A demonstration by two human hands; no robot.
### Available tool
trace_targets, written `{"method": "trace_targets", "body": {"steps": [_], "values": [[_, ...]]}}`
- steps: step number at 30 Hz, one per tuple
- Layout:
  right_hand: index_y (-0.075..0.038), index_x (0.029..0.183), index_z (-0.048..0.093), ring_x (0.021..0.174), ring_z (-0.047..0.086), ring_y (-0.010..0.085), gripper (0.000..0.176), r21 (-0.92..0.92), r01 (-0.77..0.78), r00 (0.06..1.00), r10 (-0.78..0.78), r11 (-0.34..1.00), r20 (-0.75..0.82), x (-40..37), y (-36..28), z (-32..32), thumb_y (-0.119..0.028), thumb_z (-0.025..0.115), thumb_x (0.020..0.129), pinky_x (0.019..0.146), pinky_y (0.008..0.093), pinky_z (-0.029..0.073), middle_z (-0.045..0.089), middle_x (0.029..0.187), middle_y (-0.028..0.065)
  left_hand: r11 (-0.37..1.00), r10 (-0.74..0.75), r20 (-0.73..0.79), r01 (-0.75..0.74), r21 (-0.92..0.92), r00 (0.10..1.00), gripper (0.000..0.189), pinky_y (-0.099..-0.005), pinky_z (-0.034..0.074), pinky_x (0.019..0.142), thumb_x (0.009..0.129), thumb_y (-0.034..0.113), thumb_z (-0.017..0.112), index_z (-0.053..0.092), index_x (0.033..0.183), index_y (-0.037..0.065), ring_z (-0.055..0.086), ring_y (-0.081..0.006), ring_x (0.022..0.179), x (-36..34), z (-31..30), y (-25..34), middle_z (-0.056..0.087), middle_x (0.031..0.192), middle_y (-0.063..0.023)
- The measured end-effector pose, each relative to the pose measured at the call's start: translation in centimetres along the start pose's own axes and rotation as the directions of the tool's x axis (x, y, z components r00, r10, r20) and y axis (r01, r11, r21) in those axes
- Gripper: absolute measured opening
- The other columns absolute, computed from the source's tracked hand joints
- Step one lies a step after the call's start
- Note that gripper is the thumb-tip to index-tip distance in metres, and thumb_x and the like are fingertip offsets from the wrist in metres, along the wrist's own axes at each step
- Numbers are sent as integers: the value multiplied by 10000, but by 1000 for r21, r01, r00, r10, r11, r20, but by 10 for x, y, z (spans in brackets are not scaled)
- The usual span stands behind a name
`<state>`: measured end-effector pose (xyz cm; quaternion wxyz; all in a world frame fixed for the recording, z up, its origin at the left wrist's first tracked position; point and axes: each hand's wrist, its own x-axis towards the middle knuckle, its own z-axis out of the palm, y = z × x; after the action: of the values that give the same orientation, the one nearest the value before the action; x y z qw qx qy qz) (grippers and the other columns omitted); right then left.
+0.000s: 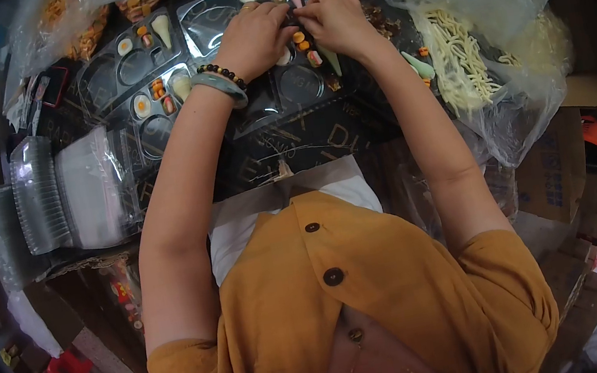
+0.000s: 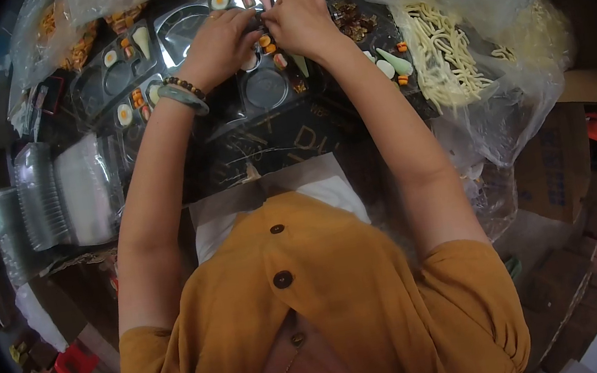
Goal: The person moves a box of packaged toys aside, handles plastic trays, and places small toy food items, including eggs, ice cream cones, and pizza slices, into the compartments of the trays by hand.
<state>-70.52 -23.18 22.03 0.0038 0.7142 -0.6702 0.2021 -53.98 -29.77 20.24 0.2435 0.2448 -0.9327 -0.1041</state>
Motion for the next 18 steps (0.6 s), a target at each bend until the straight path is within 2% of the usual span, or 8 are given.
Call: {"method": "trace_targets", "body": {"steps": [2,5,7,11,13,14,16,18], "values": [[-136,829,693,869,559,256,159,-25,-29,999,29,999,34,-3,-5,-3,-229,568,798,755,408,400,570,849,82,1000,22,3,-22,21,1000,328,-377,430,859,840,293,547,586,1080,73,523,-282,1003,-1,0,1,566,1066,-104],[-133,913,687,845,561,226,196,-119,5,996,-15,993,-83,-9,-13,-5,-261,576,815,753,377,381,579,858,57,996,51,26,-53,65,998,315,-381,433,854,847,291,534,588,1081,87,522,-291,1000,-1,-2,1,563,1064,-107],[-154,907,691,889,542,195,208,-226,34,998,-44,974,-40,-14,-18,-5,-291,551,838,811,388,322,570,899,29,994,55,57,-60,92,997,311,-383,434,852,851,291,529,588,1085,95,520,-295,1001,-2,-3,0,560,1063,-108],[-162,920,691,932,518,172,235,-241,13,1000,-10,970,13,-13,-17,-10,-313,519,866,851,392,260,560,928,10,990,98,75,-104,92,992,318,-387,435,850,858,292,522,580,1107,103,518,-304,1003,-1,-4,-4,553,1065,-111],[-124,878,693,917,540,208,330,-70,69,996,-73,995,-51,-15,-7,-10,-381,486,872,841,374,330,575,885,73,991,86,90,-95,94,992,326,-389,434,850,861,295,520,570,1126,112,516,-306,1007,0,-5,-4,551,1067,-112],[-124,878,693,917,540,208,330,-71,71,996,-75,995,-56,-16,1,-13,-381,486,872,841,374,330,575,885,73,993,81,66,-86,78,995,339,-388,434,850,867,311,512,555,1146,123,515,-313,1011,0,-5,-3,545,1076,-117],[-100,932,681,879,583,230,299,471,-34,982,117,881,-147,-24,23,-23,-337,508,875,800,344,404,606,881,101,995,76,42,-78,60,996,353,-387,434,851,873,328,504,540,1166,135,514,-320,1014,0,-8,0,540,1084,-122],[-71,1002,650,827,619,239,255,431,-185,948,276,883,-157,-38,50,-46,-256,546,861,732,314,462,635,883,110,988,60,125,-76,134,990,400,-409,423,865,878,388,485,511,1206,160,496,-330,1056,1,-14,7,516,1147,-133]]}}
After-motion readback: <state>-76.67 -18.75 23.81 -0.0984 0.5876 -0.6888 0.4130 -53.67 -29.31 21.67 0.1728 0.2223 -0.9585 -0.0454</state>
